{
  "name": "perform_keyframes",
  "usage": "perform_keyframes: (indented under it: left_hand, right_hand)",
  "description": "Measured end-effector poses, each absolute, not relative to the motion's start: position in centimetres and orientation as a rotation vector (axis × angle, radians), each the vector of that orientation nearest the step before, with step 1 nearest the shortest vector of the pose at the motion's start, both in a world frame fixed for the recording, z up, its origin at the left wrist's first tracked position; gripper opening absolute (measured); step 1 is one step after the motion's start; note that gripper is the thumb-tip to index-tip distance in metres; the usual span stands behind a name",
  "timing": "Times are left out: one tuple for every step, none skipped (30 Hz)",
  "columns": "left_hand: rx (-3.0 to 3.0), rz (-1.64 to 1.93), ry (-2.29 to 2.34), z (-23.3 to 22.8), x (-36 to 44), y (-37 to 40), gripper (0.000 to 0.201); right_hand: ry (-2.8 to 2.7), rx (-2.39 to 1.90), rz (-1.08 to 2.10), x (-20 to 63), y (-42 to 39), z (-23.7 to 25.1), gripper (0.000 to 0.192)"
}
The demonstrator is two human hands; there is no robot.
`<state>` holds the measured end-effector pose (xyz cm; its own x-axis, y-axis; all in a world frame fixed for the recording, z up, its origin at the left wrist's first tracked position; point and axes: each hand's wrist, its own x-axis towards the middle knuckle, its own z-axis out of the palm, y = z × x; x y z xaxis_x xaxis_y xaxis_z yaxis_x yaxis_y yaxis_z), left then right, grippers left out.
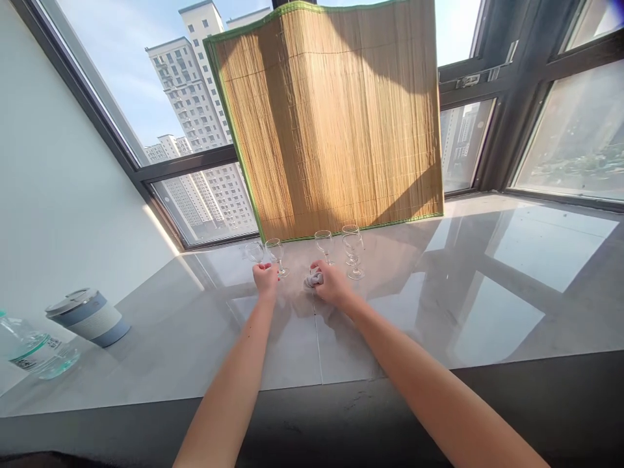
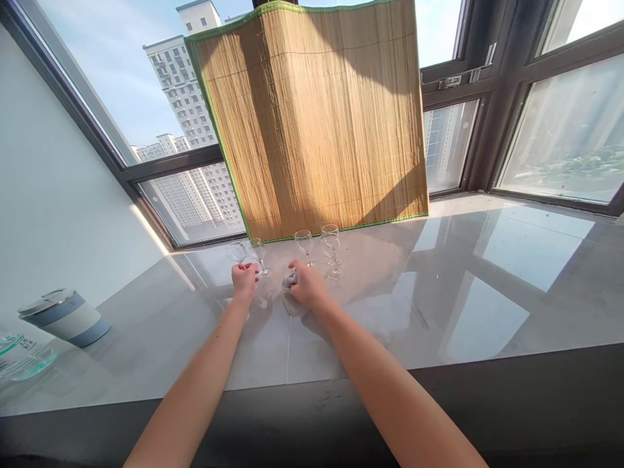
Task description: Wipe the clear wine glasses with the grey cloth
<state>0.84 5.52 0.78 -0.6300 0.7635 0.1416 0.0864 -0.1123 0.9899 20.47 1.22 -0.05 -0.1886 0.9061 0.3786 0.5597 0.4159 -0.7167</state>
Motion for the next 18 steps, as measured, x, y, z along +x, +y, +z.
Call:
perform_keyframes:
  left_hand:
    - [0.929, 1.790, 1.639, 0.8, 0.9, 5.7, 0.040]
    - [0.924, 1.783, 1.612, 0.7, 1.0, 5.8, 0.041]
    - [0.919, 1.777, 1.592, 0.6, 1.0, 5.9, 0.041]
    - [0.916, 1.771, 1.573, 0.5, 1.1, 6.0, 0.043]
    - [0.915, 1.761, 1.549, 0.4, 1.1, 6.0, 0.045]
    - [0.913, 1.744, 1.518, 0.3, 1.1, 6.1, 0.049]
    - [0.910, 1.721, 1.480, 0.2, 1.0, 6.1, 0.052]
    - [0.908, 1.692, 1.441, 0.1, 1.0, 6.1, 0.055]
    - [0.908, 1.663, 1.403, 0.1, 0.9, 6.2, 0.058]
    - [0.909, 1.635, 1.368, 0.0, 0.8, 6.2, 0.060]
    - [0.911, 1.611, 1.337, 0.0, 0.8, 6.2, 0.060]
    - [0.920, 1.588, 1.308, -0.1, 0.8, 6.3, 0.060]
    - [0.934, 1.564, 1.280, -0.1, 0.7, 6.3, 0.060]
    - [0.950, 1.539, 1.254, -0.2, 0.8, 6.3, 0.058]
    - [0.966, 1.517, 1.232, -0.2, 0.8, 6.3, 0.056]
    - [0.980, 1.500, 1.216, -0.2, 0.8, 6.3, 0.054]
    - [0.989, 1.488, 1.208, -0.2, 0.9, 6.3, 0.051]
    - [0.991, 1.484, 1.206, -0.1, 0.9, 6.3, 0.048]
  right_hand:
    - [-1.949, -1.264, 0.485, 20.5, 1.2, -0.3, 0.054]
    - [-2.014, -1.276, 0.416, 20.5, 1.2, -0.4, 0.055]
    - [-2.066, -1.287, 0.334, 20.5, 1.1, -0.4, 0.056]
    - [-2.104, -1.298, 0.244, 20.5, 1.0, -0.4, 0.057]
    - [-2.128, -1.311, 0.154, 20.6, 0.9, -0.3, 0.059]
    - [-2.137, -1.325, 0.068, 20.6, 0.7, -0.2, 0.061]
    - [-2.131, -1.338, -0.007, 20.7, 0.6, 0.0, 0.062]
    - [-2.115, -1.347, -0.064, 20.7, 0.5, 0.2, 0.064]
    - [-2.093, -1.352, -0.102, 20.7, 0.4, 0.4, 0.065]
    - [-2.071, -1.351, -0.128, 20.8, 0.3, 0.7, 0.065]
    - [-2.056, -1.339, -0.143, 20.8, 0.2, 0.9, 0.065]
    - [-2.053, -1.313, -0.150, 20.8, 0.1, 1.0, 0.064]
    - [-2.062, -1.272, -0.145, 20.7, 0.0, 1.1, 0.064]
    - [-2.080, -1.226, -0.126, 20.7, -0.1, 1.2, 0.063]
    - [-2.103, -1.180, -0.091, 20.6, -0.2, 1.2, 0.062]
    - [-2.126, -1.143, -0.041, 20.5, -0.2, 1.2, 0.060]
    - [-2.143, -1.122, 0.022, 20.4, -0.2, 1.1, 0.056]
    - [-2.150, -1.119, 0.094, 20.3, -0.1, 1.0, 0.050]
